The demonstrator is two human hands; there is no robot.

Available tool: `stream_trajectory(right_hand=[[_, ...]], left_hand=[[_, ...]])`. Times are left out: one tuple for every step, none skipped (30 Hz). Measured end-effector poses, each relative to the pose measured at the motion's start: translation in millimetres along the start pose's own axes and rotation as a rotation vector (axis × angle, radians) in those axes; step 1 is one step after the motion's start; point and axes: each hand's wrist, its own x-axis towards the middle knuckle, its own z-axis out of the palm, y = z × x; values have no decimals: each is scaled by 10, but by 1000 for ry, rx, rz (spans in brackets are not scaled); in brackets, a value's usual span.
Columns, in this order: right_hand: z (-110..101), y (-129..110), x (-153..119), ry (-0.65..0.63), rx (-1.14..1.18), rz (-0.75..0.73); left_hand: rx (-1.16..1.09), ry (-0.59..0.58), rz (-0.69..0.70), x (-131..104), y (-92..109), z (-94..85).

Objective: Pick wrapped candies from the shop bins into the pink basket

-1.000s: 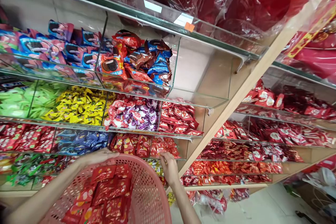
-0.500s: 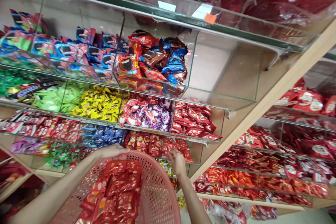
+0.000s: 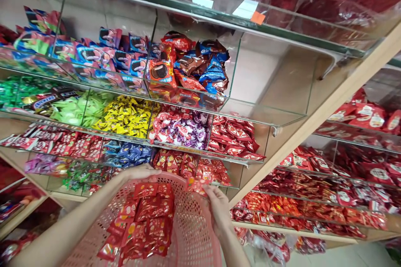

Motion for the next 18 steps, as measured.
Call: stream_trajectory(right_hand=[[111,35,-57,-45,-2,31],[216,79,-99,-80,0,60],[313,127,-129,-107,0,87],[399,175,-150,-130,-11,117],[473,216,-166,-155,-21,153],[538,249,-181,-184,-30,190],[596,271,-198,-212,-40,223],[649,283,-217,-237,-52,247],[698,286,-240,-256,-69,262],[745,284,-263,-270,-90,267],[786,279,-286,-277,-112,267],[819,275,-305,-280,-132,265],[840,272,-319,-282,-148,261],[845,270,-328,-286,-157,257],[831,268,-331,-289,-158,253],[799,265,-330,-292,-154,248],[750,258,-325,-293,-148,246],[688,248,-318,-285,-139,245]], left_hand=[[-6,-1,-11,-10,1,5],[-6,3,-19,-18,-2,9],[-4,11,-21,-22,-8,13],[0,17,-13,-22,-15,16],[5,21,0,-21,-23,19],[6,20,13,-18,-30,21],[1,18,23,-15,-38,22],[-9,10,28,-13,-44,22],[-19,3,30,-11,-50,21],[-26,0,29,-12,-55,20],[-29,2,31,-14,-60,18],[-28,9,33,-17,-67,15],[-26,20,32,-22,-75,10],[-24,29,30,-27,-85,5],[-25,34,25,-31,-98,-1],[-31,35,21,-34,-114,-8],[-37,33,21,-36,-131,-17],[-39,33,24,-36,-149,-26]])
